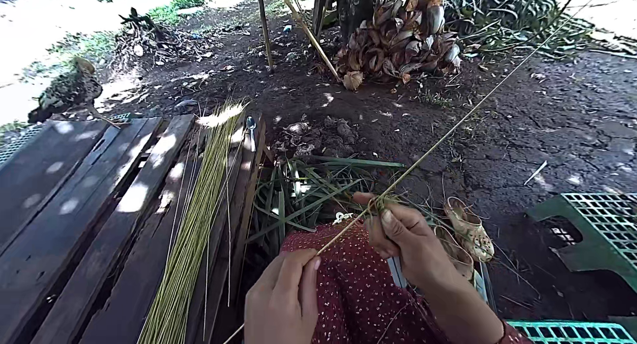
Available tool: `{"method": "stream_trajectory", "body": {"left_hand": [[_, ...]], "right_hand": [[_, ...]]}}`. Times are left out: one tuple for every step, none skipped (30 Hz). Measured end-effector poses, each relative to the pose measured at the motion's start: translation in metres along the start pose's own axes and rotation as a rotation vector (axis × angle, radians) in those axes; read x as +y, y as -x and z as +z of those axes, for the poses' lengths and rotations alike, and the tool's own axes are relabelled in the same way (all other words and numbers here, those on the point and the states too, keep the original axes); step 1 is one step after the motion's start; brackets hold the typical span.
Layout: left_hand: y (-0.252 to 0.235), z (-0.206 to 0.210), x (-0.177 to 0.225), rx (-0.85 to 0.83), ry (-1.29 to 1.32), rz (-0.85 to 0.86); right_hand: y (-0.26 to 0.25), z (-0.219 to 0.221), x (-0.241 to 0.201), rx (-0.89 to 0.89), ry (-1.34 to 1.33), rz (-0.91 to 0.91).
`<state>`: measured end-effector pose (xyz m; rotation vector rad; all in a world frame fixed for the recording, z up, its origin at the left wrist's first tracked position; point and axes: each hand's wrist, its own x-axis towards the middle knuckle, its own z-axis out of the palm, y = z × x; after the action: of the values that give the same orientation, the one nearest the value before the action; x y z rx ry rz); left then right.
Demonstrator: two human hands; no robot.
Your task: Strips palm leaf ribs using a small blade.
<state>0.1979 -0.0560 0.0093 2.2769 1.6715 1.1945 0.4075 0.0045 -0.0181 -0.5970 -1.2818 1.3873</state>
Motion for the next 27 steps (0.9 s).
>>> {"method": "stream_trajectory", "body": {"left_hand": [[-0.002, 0.005, 0.003, 0.037, 0.020, 0.019], [-0.004, 0.008, 0.005, 0.061, 0.041, 0.037], [-0.004, 0.010, 0.007, 0.070, 0.060, 0.049], [-0.004, 0.010, 0.009, 0.069, 0.075, 0.054], [-0.003, 0.009, 0.009, 0.062, 0.090, 0.053], [-0.002, 0.007, 0.008, 0.053, 0.108, 0.046], [0.000, 0.003, 0.005, 0.039, 0.123, 0.037], [0.003, -0.002, 0.002, 0.019, 0.141, 0.027], [0.006, -0.007, -0.001, -0.005, 0.154, 0.021], [0.009, -0.010, -0.004, -0.025, 0.162, 0.018], [0.011, -0.012, -0.006, -0.038, 0.171, 0.012], [0.012, -0.013, -0.007, -0.049, 0.179, 0.004], [0.013, -0.013, -0.009, -0.053, 0.178, -0.002], [0.014, -0.012, -0.011, -0.050, 0.177, -0.009], [0.013, -0.011, -0.012, -0.049, 0.182, -0.014], [0.012, -0.010, -0.012, -0.050, 0.190, -0.020], [0.011, -0.008, -0.012, -0.053, 0.198, -0.023], [0.010, -0.007, -0.011, -0.056, 0.205, -0.025], [0.010, -0.007, -0.011, -0.060, 0.211, -0.025], [0.011, -0.009, -0.011, -0.066, 0.218, -0.021], [0.012, -0.012, -0.013, -0.070, 0.227, -0.017], [0.014, -0.016, -0.016, -0.074, 0.237, -0.016], [0.018, -0.022, -0.021, -0.078, 0.245, -0.019], [0.022, -0.028, -0.028, -0.083, 0.254, -0.023], [0.026, -0.035, -0.035, -0.096, 0.265, -0.025], [0.029, -0.039, -0.041, -0.109, 0.280, -0.027], [0.032, -0.042, -0.046, -0.119, 0.291, -0.030]], "right_hand": [[0.004, 0.009, 0.002, -0.082, -0.002, 0.010], [0.008, 0.017, 0.004, -0.163, -0.004, 0.018], [0.010, 0.022, 0.006, -0.228, -0.014, 0.016], [0.011, 0.024, 0.008, -0.256, -0.023, 0.004], [0.011, 0.022, 0.009, -0.243, -0.008, -0.019], [0.008, 0.015, 0.007, -0.178, 0.025, -0.046], [0.003, 0.005, 0.004, -0.063, 0.046, -0.061], [-0.004, -0.008, 0.000, 0.073, 0.043, -0.073], [-0.011, -0.022, -0.006, 0.195, 0.042, -0.091], [-0.017, -0.033, -0.012, 0.297, 0.036, -0.111], [-0.022, -0.041, -0.018, 0.372, 0.025, -0.120], [-0.024, -0.043, -0.021, 0.406, 0.008, -0.119], [-0.023, -0.042, -0.023, 0.394, -0.009, -0.100], [-0.020, -0.037, -0.021, 0.337, -0.023, -0.066], [-0.014, -0.029, -0.016, 0.236, -0.026, -0.017], [-0.007, -0.018, -0.011, 0.110, -0.028, 0.037], [-0.001, -0.006, -0.006, -0.030, -0.034, 0.084], [0.003, 0.004, -0.002, -0.150, -0.046, 0.119], [0.005, 0.009, 0.000, -0.225, -0.058, 0.127], [0.005, 0.008, 0.001, -0.235, -0.050, 0.101], [0.002, 0.003, -0.001, -0.187, -0.022, 0.061], [-0.003, -0.007, -0.006, -0.092, 0.001, 0.023], [-0.009, -0.020, -0.012, 0.039, 0.013, -0.005], [-0.016, -0.035, -0.020, 0.175, 0.018, -0.036], [-0.023, -0.051, -0.027, 0.290, 0.036, -0.067], [-0.028, -0.063, -0.033, 0.388, 0.044, -0.089], [-0.031, -0.069, -0.037, 0.454, 0.048, -0.097]]}}
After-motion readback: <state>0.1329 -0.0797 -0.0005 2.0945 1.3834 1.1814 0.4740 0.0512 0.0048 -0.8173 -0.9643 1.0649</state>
